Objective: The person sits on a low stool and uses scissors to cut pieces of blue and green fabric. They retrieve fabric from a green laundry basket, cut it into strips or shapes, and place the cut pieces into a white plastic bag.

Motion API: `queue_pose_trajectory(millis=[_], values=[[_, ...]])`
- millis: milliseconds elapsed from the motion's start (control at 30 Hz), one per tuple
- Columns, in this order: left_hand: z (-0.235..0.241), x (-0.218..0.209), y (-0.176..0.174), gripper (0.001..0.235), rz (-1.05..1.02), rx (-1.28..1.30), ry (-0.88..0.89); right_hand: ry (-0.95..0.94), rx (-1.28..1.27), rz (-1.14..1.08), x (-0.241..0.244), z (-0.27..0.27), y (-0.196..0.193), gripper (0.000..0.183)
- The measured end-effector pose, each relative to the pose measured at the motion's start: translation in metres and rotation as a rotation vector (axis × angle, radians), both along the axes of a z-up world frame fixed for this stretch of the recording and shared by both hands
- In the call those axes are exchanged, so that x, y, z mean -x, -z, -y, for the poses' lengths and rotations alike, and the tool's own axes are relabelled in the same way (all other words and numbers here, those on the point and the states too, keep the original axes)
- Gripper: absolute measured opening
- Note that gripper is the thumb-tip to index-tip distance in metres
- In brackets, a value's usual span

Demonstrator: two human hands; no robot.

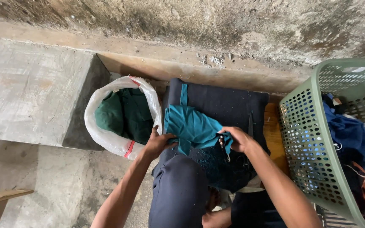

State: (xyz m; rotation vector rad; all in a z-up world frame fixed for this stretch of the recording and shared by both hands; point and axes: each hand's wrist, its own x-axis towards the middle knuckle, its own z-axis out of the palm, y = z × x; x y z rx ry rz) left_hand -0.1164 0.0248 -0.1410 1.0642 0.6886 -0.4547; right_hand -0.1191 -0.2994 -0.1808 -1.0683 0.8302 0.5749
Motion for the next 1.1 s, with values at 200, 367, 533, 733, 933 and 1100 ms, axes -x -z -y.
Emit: queue_pose_trajectory(millis=[200,367,533,733,933,1100], values=[[0.004,-0.040,0.023,0.082,0.037,0.150,-0.060,0.212,-0.229,0.030,-0.034,0.006,0.000,0.024],[0.019,-0.111,0.060,0.063,0.092,0.332,-0.156,0.247,-0.345,0.136,-0.105,-0.003,-0.005,0.027],[0.022,-0.132,0.065,0.077,0.211,0.036,-0.135,0.301,-0.410,0.102,-0.122,-0.018,-0.021,0.092],[0.015,-0.112,0.079,0.049,0.790,-1.014,0.156,0.110,0.483,0.238,-0.120,-0.025,0.041,0.062],[0.039,-0.074,0.088,0.064,1.489,-1.581,0.944,0.063,0.788,0.395,-0.080,-0.067,0.048,0.035],[0.054,-0.075,0.101,0.067,1.442,-1.709,0.747,-0.298,1.465,1.202,-0.061,-0.089,0.033,0.063]])
